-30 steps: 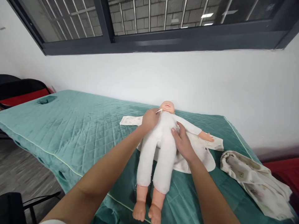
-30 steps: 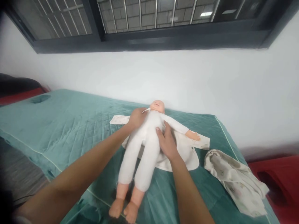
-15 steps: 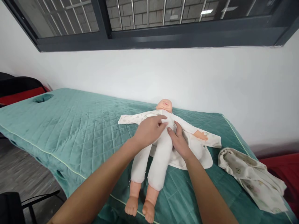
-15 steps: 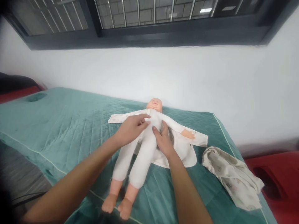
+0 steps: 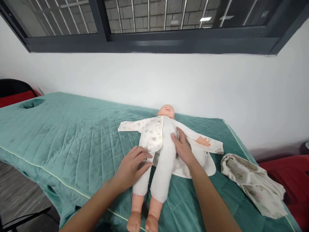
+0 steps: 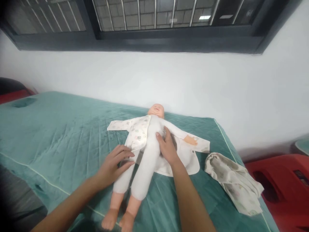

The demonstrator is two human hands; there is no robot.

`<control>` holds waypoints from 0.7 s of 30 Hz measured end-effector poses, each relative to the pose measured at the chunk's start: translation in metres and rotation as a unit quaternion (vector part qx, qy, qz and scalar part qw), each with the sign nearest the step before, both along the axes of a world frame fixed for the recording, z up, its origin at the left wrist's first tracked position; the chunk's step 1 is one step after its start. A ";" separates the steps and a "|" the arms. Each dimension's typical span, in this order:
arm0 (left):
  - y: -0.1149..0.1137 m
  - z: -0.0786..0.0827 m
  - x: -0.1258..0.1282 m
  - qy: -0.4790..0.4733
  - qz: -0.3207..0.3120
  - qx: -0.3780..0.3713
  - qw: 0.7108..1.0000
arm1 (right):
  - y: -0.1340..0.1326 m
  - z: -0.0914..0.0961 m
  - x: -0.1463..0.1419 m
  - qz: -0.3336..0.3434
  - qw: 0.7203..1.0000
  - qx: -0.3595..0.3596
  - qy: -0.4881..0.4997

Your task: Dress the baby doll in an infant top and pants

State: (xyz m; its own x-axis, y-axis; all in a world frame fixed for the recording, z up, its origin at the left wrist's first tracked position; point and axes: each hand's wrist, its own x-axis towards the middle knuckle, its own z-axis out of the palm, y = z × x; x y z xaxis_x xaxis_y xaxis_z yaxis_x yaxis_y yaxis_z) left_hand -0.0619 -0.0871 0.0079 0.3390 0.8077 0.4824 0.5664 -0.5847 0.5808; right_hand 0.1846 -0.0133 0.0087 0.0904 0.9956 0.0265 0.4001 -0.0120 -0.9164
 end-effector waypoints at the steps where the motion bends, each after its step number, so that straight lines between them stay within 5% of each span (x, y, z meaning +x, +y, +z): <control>1: 0.000 0.004 0.000 -0.005 -0.009 -0.006 1.000 | 0.000 0.000 0.000 -0.002 1.000 0.001 -0.002; 8: 0.022 0.017 0.005 -0.049 0.056 -0.002 0.997 | 0.003 -0.004 0.002 0.003 1.000 0.011 -0.009; 14: 0.050 0.022 0.037 0.064 -0.053 -0.022 0.996 | 0.001 0.000 -0.002 0.001 1.000 0.015 -0.019; 21: 0.092 0.084 0.092 0.080 -0.055 -0.059 0.994 | 0.001 0.001 -0.005 -0.006 0.999 0.034 -0.016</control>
State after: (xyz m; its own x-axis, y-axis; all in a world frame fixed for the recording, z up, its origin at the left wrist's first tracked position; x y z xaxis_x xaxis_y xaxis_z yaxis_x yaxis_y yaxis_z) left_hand 0.0305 0.0046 0.0919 0.4925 0.8092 0.3203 0.5932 -0.5814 0.5569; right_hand 0.1800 -0.0127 0.0100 0.1001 0.9903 0.0965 0.4291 0.0445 -0.9021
